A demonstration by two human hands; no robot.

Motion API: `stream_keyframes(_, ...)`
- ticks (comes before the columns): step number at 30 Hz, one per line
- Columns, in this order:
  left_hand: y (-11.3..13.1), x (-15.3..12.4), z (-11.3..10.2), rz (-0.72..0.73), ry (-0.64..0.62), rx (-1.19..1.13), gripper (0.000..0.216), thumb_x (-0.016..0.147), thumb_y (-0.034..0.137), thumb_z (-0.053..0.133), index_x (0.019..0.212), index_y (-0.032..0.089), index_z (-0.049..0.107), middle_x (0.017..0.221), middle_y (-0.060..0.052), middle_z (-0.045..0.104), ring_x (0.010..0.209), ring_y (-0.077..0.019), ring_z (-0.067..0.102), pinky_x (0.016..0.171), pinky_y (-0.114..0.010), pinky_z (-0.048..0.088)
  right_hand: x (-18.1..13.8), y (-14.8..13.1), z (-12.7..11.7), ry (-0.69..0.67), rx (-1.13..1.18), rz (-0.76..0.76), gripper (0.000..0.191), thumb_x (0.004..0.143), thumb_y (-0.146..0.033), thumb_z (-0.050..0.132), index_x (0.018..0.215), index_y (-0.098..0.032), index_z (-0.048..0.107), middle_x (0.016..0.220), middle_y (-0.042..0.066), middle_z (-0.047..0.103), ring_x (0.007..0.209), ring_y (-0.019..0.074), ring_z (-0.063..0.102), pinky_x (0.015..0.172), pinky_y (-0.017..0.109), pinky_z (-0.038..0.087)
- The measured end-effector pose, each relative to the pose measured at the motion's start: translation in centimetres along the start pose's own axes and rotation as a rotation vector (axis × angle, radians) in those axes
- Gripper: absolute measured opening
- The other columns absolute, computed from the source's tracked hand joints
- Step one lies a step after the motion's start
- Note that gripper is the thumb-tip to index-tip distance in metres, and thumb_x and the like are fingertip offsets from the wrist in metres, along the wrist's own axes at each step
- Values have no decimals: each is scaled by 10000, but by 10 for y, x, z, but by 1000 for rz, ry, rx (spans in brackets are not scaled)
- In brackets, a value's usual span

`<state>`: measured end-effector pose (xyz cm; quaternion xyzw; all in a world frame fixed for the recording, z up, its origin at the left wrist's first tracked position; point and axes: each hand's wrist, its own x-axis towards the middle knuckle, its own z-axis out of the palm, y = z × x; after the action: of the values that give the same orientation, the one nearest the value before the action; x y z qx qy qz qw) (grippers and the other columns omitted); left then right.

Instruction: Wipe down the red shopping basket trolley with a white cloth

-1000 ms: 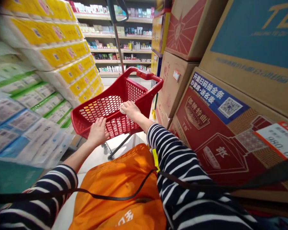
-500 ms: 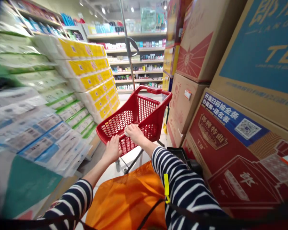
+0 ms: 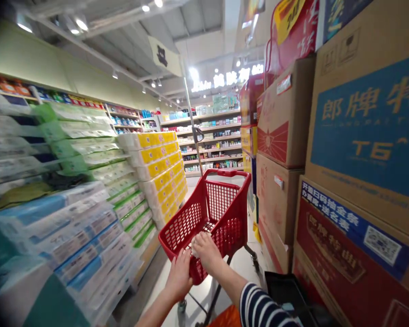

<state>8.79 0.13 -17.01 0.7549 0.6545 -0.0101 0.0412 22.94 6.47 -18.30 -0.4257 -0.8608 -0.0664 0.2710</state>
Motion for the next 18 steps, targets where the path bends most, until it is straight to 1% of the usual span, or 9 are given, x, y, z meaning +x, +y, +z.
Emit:
stream_keyframes(2, -3, 3, 2, 27, -13, -5, 783, 650, 208, 411, 1402, 102, 220, 1491, -62, 189, 1378, -213, 100, 1129, -397, 105, -3, 4, 2, 20, 11, 23, 259, 867, -206, 501, 1087, -290, 609, 1239, 28, 552, 1220, 216, 420, 1020, 426, 342)
stream_keyframes(3, -6, 4, 2, 17, -8, 4, 778, 653, 198, 401, 1403, 101, 215, 1492, -61, 183, 1378, -208, 97, 1128, -391, 116, -4, 10, 0, 32, 4, 50, 266, 862, -192, 503, 1083, -288, 614, 1243, 30, 550, 1218, 219, 426, 1011, 425, 354)
stream_keyframes(5, -12, 5, 3, -19, 7, 41, 771, 659, 177, 385, 1405, 98, 205, 1495, -66, 165, 1378, -209, 90, 1125, -398, 130, -5, 25, -5, 55, -24, 107, 286, 851, -152, 501, 1078, -277, 622, 1246, 41, 549, 1207, 227, 442, 996, 421, 375)
stream_keyframes(7, -12, 3, 3, -28, 16, 75, 765, 668, 168, 377, 1407, 97, 193, 1497, -71, 148, 1378, -219, 83, 1120, -418, 133, -7, 33, -11, 73, -54, 153, 296, 848, -124, 489, 1077, -253, 625, 1237, 57, 555, 1193, 234, 454, 980, 425, 388)
stream_keyframes(9, -4, 0, -1, 2, 17, 93, 762, 675, 187, 384, 1407, 91, 194, 1498, -81, 141, 1378, -233, 80, 1116, -436, 128, -11, 30, -14, 72, -70, 173, 294, 853, -117, 476, 1087, -226, 617, 1232, 76, 553, 1194, 238, 447, 971, 435, 389)
stream_keyframes(12, 13, -4, -9, 48, 34, 99, 782, 674, 246, 421, 1403, 72, 197, 1494, -107, 153, 1376, -265, 86, 1108, -464, 126, -21, 14, -18, 24, -64, 173, 291, 874, -132, 452, 1115, -211, 593, 1267, 93, 516, 1236, 231, 386, 998, 450, 346)
stream_keyframes(14, 18, -5, -13, 104, 30, 89, 784, 676, 253, 434, 1404, 87, 197, 1493, -95, 169, 1376, -251, 99, 1108, -459, 128, -28, 8, -22, -18, -56, 164, 274, 889, -163, 442, 1114, -213, 590, 1280, 94, 500, 1254, 236, 352, 1011, 461, 322)
stream_keyframes(15, 18, -4, -15, 108, 30, 90, 769, 686, 245, 431, 1402, 85, 200, 1490, -101, 177, 1375, -242, 107, 1108, -458, 127, -32, 8, -26, -35, -55, 166, 269, 893, -178, 439, 1114, -209, 590, 1282, 93, 498, 1257, 244, 343, 1010, 465, 320)
stream_keyframes(18, 7, -4, -16, -5, 43, 109, 721, 711, 200, 418, 1394, 81, 219, 1483, -125, 189, 1371, -246, 131, 1092, -493, 148, -40, 19, -39, -56, -62, 199, 269, 905, -208, 423, 1119, -192, 585, 1285, 89, 494, 1252, 260, 341, 1009, 464, 321)
